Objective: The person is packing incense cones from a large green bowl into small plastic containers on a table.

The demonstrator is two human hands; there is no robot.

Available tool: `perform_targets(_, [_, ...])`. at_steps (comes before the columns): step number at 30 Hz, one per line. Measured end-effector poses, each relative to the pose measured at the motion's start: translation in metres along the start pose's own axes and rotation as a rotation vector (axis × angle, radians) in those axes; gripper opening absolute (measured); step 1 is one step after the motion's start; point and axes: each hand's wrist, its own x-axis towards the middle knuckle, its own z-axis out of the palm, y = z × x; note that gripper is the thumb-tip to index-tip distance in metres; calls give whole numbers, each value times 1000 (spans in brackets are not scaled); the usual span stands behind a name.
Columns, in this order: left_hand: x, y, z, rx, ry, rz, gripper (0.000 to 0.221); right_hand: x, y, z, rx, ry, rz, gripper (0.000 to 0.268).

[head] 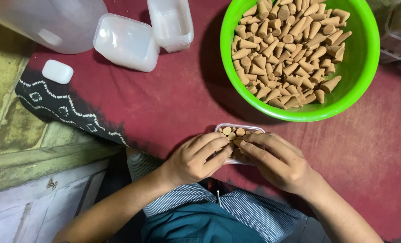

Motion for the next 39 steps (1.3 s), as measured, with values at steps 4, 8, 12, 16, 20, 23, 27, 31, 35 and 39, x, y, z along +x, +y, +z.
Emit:
perform_targets(4, [-4, 1, 4, 18, 7, -4, 19, 16, -6, -6, -26, -109, -30, 9])
perform_targets(8, [-3, 1, 5, 27, 31, 8, 19, 20, -10, -7, -194, -258, -34, 14])
perform_targets(12, [-2, 0, 4, 53, 26, 22, 20, 27, -22, -7, -252, -323, -23, 13])
perform_targets(16, [-2, -1, 2, 52, 17, 22, 20, 16, -19, -3, -303, -349, 65, 13])
perform_targets(20, [-5, -1, 4, 66, 0, 9, 17, 22, -23, -3, -294, -298, 140, 11])
perform_targets(23, [-8, -1, 5, 72, -11, 19, 16, 21, -22, -16, -206, -253, 212, 16])
perform_targets(27, [15, 2, -20, 41, -141, -16, 18, 19, -4, -56, -189, -182, 255, 24])
perform_targets(31, [4, 0, -15, 21, -191, -70, 42, 19, 16, -54, -321, -42, 251, 12])
perform_targets(35, [7, -2, -14, -209, -298, -386, 81, -3, 13, -47, -211, -108, 140, 22])
perform_targets(39, [8, -1, -12, -313, -300, -541, 84, -10, -6, -42, -103, -311, 103, 50])
